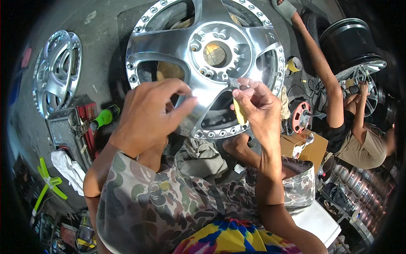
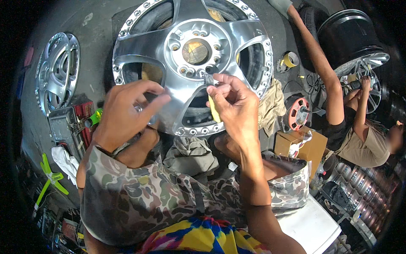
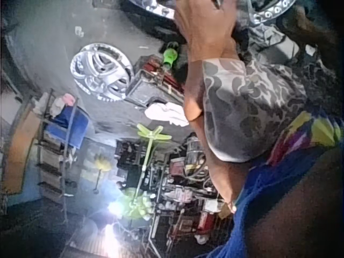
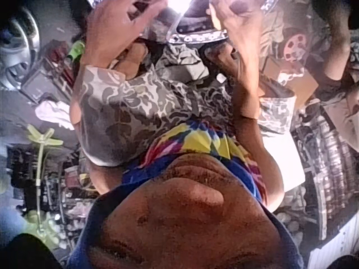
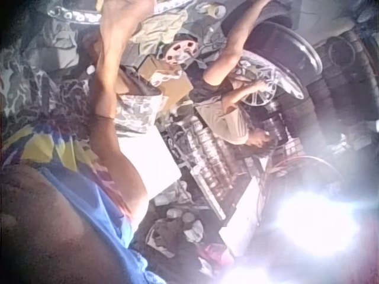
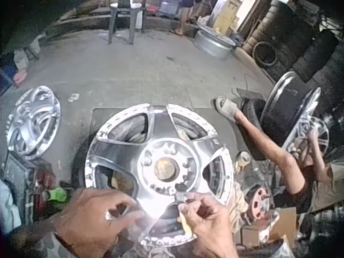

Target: The person sits on the floor and applies small pieces of tape to the bolt holes and edges of a silver wheel rim. They repeatedly tear off tape, place it on the rim, and smooth it down with their fingers. Another person works on a different rim in the background.

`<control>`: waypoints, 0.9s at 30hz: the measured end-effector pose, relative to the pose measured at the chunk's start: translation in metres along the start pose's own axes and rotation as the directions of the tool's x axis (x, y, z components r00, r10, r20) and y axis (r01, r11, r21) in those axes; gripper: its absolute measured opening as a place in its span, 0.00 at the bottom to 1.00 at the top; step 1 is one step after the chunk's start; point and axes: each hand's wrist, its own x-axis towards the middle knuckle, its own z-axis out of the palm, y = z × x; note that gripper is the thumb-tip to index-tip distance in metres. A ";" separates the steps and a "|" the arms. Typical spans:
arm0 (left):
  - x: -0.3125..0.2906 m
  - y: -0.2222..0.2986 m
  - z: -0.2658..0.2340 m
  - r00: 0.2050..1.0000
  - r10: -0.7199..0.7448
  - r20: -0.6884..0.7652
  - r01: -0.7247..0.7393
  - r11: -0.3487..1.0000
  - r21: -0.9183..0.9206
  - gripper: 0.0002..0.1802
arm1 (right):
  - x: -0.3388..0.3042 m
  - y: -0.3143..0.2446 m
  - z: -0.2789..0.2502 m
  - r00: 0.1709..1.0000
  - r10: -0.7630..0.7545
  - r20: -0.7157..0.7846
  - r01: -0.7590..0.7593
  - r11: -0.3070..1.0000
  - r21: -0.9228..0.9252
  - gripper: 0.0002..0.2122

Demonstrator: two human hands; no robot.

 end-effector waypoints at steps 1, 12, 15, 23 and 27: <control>0.003 0.006 0.001 0.996 0.018 0.091 -0.011 0.997 -0.079 0.15 | -0.001 0.002 0.002 1.000 -0.005 -0.005 0.005 1.000 0.002 0.14; -0.004 -0.002 0.020 0.959 0.238 0.156 -0.204 0.958 -0.204 0.17 | 0.001 0.002 0.030 0.999 0.029 0.029 -0.027 0.998 -0.051 0.15; -0.004 -0.001 0.012 0.972 0.159 0.174 -0.123 0.972 -0.201 0.27 | 0.003 -0.002 0.045 1.000 -0.025 0.013 0.025 1.000 -0.015 0.15; -0.004 -0.008 0.017 0.967 0.205 0.152 -0.167 0.958 -0.233 0.32 | -0.006 -0.008 0.042 0.999 0.023 0.030 -0.023 1.000 -0.012 0.17; -0.004 -0.008 0.014 0.967 0.198 0.159 -0.156 0.957 -0.243 0.29 | -0.008 -0.004 0.047 0.999 0.021 0.024 -0.022 0.998 0.055 0.17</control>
